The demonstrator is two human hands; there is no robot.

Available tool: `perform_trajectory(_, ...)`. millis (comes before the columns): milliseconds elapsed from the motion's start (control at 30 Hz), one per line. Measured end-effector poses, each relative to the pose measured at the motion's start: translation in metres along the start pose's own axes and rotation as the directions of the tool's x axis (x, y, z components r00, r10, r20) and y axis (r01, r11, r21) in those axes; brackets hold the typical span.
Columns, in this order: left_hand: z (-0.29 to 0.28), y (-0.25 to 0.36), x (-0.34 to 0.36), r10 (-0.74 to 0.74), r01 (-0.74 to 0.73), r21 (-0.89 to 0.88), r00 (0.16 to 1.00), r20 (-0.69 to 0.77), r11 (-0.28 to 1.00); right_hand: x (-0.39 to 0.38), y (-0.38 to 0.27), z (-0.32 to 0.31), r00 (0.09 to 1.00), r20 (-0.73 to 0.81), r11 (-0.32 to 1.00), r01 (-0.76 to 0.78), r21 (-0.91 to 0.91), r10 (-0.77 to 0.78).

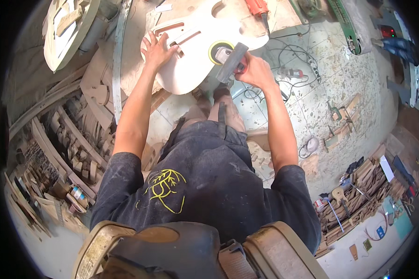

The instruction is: The person sands the surface and sides of a wooden guitar body using an orbital sander.

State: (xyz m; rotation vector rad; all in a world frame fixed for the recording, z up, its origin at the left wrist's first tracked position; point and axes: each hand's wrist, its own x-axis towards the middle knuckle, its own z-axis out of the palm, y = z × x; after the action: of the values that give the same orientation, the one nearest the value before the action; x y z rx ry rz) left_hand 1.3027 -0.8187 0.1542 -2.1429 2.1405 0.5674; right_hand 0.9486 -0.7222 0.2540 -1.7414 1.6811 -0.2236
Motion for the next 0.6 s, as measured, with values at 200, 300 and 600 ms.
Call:
perform_trajectory(200,0.000,0.002,0.002,-0.001,0.001,0.019,1.000,0.007,1.000,0.003,0.001,0.027,0.963,0.167,0.977,0.214,-0.008,-0.210)
perform_trajectory(300,0.001,0.002,0.001,-0.010,0.010,0.033,1.000,0.003,0.999,-0.004,-0.004,0.035,0.934,0.226,0.958,0.285,-0.011,-0.275)
perform_trajectory(600,-0.001,0.000,-0.001,-0.003,0.003,0.032,1.000,-0.002,0.999,0.006,0.003,0.015,0.995,0.079,0.998,0.051,0.024,-0.053)
